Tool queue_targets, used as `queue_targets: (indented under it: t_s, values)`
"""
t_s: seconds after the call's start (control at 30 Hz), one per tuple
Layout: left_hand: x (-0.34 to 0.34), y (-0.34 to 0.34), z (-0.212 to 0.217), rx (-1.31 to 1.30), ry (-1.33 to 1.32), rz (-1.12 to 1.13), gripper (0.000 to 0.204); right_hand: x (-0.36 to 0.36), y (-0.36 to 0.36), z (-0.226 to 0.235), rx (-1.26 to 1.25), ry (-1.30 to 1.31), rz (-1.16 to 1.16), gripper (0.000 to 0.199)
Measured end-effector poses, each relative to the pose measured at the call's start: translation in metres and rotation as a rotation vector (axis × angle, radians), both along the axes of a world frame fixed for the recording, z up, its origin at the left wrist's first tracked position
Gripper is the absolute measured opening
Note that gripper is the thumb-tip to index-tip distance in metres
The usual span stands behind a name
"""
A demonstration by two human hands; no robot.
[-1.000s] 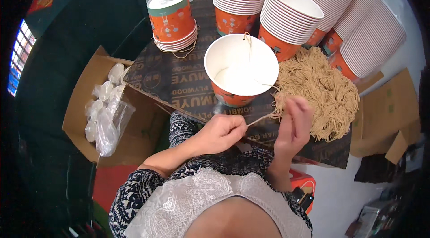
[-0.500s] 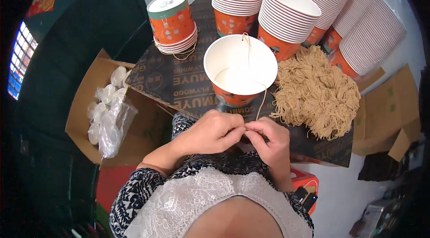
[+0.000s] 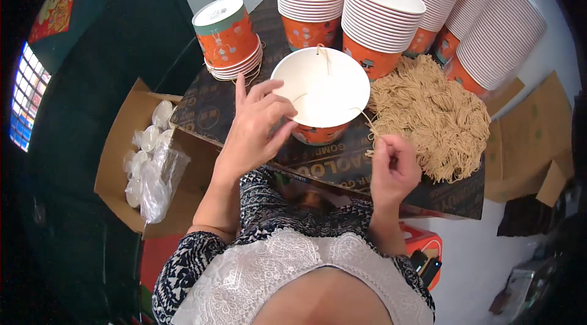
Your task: Attaching thin rope handles to paper cups in a packaging setting.
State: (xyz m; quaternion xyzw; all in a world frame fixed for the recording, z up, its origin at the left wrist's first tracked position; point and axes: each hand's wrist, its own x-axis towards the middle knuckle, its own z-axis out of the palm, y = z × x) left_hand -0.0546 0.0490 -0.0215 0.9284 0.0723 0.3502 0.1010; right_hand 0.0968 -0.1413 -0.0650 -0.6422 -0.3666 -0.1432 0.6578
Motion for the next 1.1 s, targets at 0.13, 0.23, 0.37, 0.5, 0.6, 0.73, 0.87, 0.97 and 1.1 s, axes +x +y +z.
queue_targets:
  t_s: [0.13,0.23,0.37,0.5,0.6,0.73,0.87,0.97,1.1]
  values:
    - [0.003,-0.014,0.003,-0.014,-0.022,-0.030,0.017,-0.006,0.013,-0.022,-0.037,-0.079,0.052,0.013]
    - [0.002,-0.021,0.003,-0.035,-0.037,-0.053,0.016,-0.010,0.020,-0.024,-0.014,-0.109,0.097,0.015]
    - [0.001,-0.025,0.001,-0.085,-0.028,-0.061,0.015,-0.013,0.028,-0.029,0.013,-0.155,0.102,0.016]
    - [0.000,-0.029,0.009,-0.130,-0.121,-0.053,0.010,-0.013,0.034,-0.029,0.049,-0.203,0.117,0.017]
    - [-0.002,-0.020,0.012,-0.162,-0.101,-0.050,0.009,-0.011,0.040,-0.031,0.074,-0.229,0.116,0.018]
    - [0.000,-0.009,0.032,-0.222,0.087,-0.037,0.004,-0.011,0.042,-0.031,0.097,-0.224,0.130,0.018]
    - [0.011,0.003,0.046,-0.203,0.237,-0.095,0.010,-0.013,0.044,-0.033,0.101,-0.212,0.117,0.018]
    - [0.014,0.005,0.047,-0.247,0.280,-0.126,0.012,-0.015,0.045,-0.032,0.076,-0.204,0.120,0.017]
    - [0.023,0.012,0.048,-0.220,0.339,-0.224,0.013,-0.014,0.047,-0.033,0.069,-0.209,0.132,0.016]
